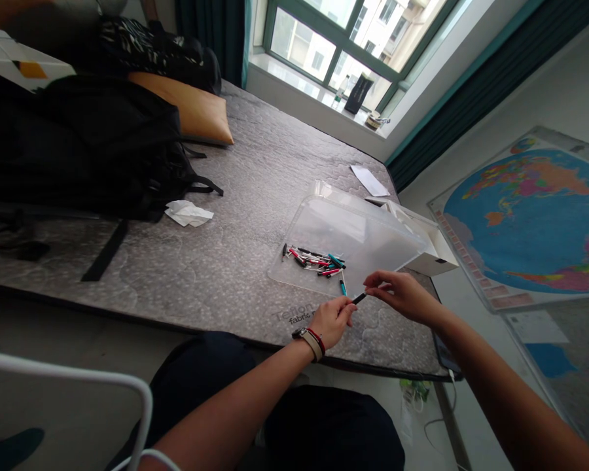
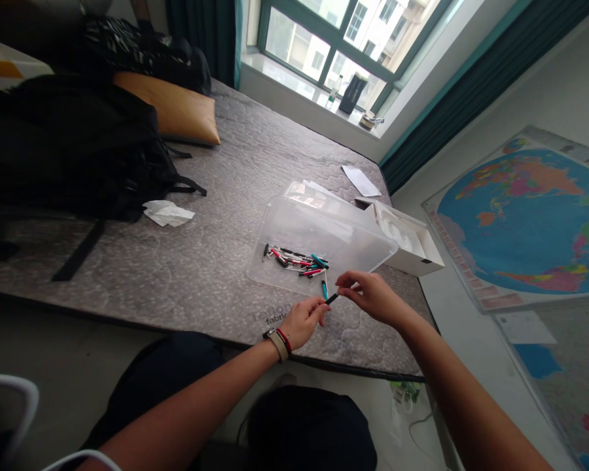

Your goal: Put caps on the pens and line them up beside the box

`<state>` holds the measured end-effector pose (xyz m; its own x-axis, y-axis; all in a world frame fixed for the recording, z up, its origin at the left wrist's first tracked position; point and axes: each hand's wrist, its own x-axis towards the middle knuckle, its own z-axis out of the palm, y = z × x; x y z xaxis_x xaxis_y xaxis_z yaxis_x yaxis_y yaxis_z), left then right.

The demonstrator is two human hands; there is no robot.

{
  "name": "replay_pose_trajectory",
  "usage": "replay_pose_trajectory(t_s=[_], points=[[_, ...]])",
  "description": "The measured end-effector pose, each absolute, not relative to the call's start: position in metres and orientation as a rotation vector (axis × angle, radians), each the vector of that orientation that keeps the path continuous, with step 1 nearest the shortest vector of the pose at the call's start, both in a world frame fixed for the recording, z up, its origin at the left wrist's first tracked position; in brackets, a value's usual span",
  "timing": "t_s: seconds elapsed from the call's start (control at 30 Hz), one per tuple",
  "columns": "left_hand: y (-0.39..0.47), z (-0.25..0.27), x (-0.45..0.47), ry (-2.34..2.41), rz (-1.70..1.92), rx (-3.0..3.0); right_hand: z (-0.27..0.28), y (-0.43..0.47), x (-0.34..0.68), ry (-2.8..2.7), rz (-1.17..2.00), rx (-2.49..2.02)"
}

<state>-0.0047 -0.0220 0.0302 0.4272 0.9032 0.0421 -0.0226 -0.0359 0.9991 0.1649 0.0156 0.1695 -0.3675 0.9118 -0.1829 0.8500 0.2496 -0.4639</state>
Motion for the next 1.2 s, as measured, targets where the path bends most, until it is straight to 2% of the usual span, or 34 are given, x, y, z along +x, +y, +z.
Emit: replay_pose_trajectory(t_s=[0.27, 0.5, 0.87, 1.2], points=[[-0.022, 0.024, -0.002, 0.829, 0.89, 1.413, 0.164, 0.008, 0.154, -2.615, 0.496, -1.77], [-0.02, 0.026, -0.004, 0.822, 0.894, 1.411, 0.172, 0.003, 0.165, -2.495, 0.797, -1.791], [-0.019, 0.03, -0.007, 0.836, 0.899, 1.444, 0.148, 0.003, 0.173, -2.643, 0.419, -1.863], [-0.02, 0.03, -0.006, 0.771, 0.874, 1.488, 0.164, -0.01, 0.172, -2.494, 0.758, -1.799]])
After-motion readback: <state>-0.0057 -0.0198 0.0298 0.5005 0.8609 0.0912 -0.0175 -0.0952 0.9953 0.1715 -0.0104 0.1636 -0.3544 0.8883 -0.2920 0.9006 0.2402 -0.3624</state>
